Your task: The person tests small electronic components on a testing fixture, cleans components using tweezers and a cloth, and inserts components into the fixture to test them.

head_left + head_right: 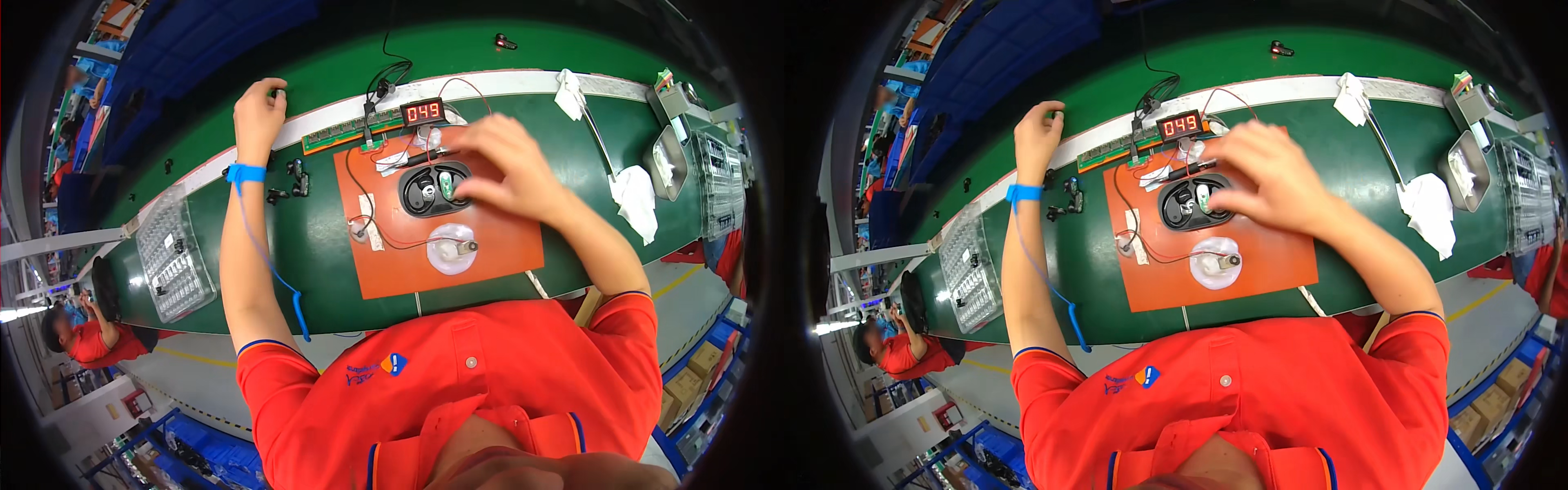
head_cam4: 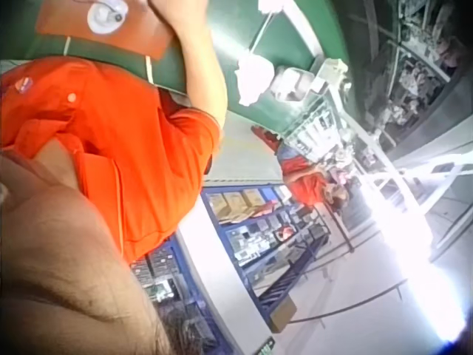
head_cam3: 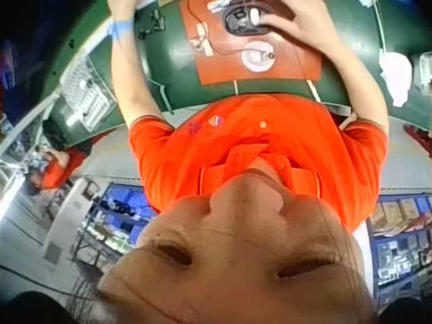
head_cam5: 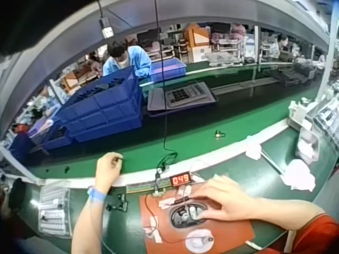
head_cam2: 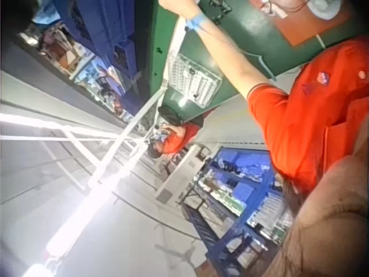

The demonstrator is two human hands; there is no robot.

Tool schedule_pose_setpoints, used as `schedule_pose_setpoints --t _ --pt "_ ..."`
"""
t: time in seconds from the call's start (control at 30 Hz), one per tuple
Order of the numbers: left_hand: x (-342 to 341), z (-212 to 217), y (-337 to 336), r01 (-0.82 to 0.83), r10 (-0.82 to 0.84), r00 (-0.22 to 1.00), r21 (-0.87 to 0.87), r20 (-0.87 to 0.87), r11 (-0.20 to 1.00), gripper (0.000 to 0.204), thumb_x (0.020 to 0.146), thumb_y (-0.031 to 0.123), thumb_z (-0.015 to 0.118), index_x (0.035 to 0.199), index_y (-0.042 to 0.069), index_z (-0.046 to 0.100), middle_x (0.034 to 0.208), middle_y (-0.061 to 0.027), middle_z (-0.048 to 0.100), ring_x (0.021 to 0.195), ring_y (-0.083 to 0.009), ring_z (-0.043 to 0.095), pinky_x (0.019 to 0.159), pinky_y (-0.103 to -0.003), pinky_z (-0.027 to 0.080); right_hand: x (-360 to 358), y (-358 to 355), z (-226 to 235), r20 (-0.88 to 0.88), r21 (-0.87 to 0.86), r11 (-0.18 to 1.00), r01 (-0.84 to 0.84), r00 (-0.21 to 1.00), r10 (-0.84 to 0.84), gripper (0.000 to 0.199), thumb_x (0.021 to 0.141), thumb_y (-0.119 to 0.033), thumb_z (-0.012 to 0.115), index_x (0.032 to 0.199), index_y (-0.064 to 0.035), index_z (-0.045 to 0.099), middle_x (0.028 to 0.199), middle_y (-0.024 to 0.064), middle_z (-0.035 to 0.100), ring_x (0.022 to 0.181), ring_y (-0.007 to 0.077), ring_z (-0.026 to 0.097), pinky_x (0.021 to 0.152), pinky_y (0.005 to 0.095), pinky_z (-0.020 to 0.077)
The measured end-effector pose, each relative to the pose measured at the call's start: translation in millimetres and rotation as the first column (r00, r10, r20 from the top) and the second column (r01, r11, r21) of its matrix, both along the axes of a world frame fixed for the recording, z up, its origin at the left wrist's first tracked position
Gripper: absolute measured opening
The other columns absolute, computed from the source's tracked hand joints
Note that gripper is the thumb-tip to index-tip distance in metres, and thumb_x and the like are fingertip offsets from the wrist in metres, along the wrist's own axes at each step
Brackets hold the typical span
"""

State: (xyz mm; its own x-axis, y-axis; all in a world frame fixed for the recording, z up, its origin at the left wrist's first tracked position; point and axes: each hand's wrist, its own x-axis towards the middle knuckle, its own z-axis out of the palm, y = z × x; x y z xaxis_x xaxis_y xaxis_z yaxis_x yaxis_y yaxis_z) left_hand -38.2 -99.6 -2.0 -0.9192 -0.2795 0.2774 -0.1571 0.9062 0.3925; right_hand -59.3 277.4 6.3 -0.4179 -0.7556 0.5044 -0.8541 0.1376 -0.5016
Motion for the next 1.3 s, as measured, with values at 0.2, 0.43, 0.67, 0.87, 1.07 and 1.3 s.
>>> schedule_pose_setpoints --t 0.2,0.43,0.67,0.87,1.07,1.3 --pt "40.7 20.0 105.5 0.328 -0.148 0.945 0.819 -0.293 0.472 0.019 0.089 0.007 0.068 0.106 0.001 0.064 0.089 -0.0014 0.066 0.072 -0.0073 0.06 0.063 -0.022 0.049 34.2 -5.6 -10.2 0.042 0.084 0.989 0.118 0.992 -0.122 0.041 0.068 -0.017 0.082 0.101 -0.0049 0.06 0.104 0.0095 0.058 0.091 0.0278 0.056 0.077 0.0389 0.0462" --pt "60.0 5.9 164.2 0.373 -0.382 0.893 0.865 -0.236 0.336 0.013 0.087 0.005 0.069 0.098 0.0 0.065 0.089 -0.0029 0.064 0.072 -0.0062 0.06 0.06 -0.023 0.049 51.4 2.3 -3.0 0.38 0.067 0.995 0.072 0.92 -0.093 0.031 0.073 -0.009 0.077 0.097 -0.0037 0.058 0.099 0.0099 0.059 0.082 0.0269 0.057 0.071 0.0374 0.0468" --pt "69.0 -0.7 180.1 0.628 -0.534 0.778 0.414 -0.331 0.659 0.014 0.08 0.003 0.071 0.092 0.002 0.067 0.092 -0.0093 0.065 0.079 -0.0193 0.064 0.071 -0.03 0.051 66.9 38.4 -11.9 0.396 -0.036 0.987 -0.158 0.904 0.16 0.024 0.075 -0.001 0.072 0.096 -0.0015 0.061 0.088 0.0101 0.062 0.077 0.0272 0.06 0.069 0.0352 0.0478" --pt "67.7 -11.4 182.5 0.74 -0.613 0.666 0.279 -0.425 0.612 0.013 0.077 0.005 0.07 0.089 0.002 0.066 0.09 -0.0109 0.065 0.084 -0.0295 0.06 0.075 -0.036 0.051 78.4 36.9 -11.0 0.049 0.038 0.995 -0.09 0.995 0.088 0.022 0.072 -0.001 0.074 0.092 -0.0019 0.063 0.089 0.0102 0.064 0.08 0.0266 0.062 0.07 0.0349 0.0483" --pt "70.3 -8.7 177.5 0.721 -0.583 0.679 0.259 -0.447 0.642 0.015 0.077 0.008 0.072 0.089 0.002 0.066 0.089 -0.01 0.065 0.087 -0.0286 0.061 0.079 -0.036 0.05 71.3 33.7 -4.4 -0.105 0.103 0.987 -0.123 0.985 0.134 0.024 0.07 -0.003 0.076 0.09 -0.0025 0.063 0.09 0.0093 0.064 0.08 0.0264 0.062 0.071 0.0356 0.049" --pt "93.7 19.2 83.8 0.195 -0.147 0.949 0.154 -0.278 0.969 0.022 0.079 0.015 0.076 0.096 0.002 0.068 0.087 -0.0114 0.065 0.07 -0.0235 0.064 0.062 -0.033 0.052 -31.2 14.2 -2.9 0.151 0.016 0.95 0.312 0.938 -0.311 0.014 0.087 -0.009 0.066 0.098 -0.0006 0.062 0.087 0.008 0.064 0.078 0.0169 0.061 0.071 0.0274 0.0473"
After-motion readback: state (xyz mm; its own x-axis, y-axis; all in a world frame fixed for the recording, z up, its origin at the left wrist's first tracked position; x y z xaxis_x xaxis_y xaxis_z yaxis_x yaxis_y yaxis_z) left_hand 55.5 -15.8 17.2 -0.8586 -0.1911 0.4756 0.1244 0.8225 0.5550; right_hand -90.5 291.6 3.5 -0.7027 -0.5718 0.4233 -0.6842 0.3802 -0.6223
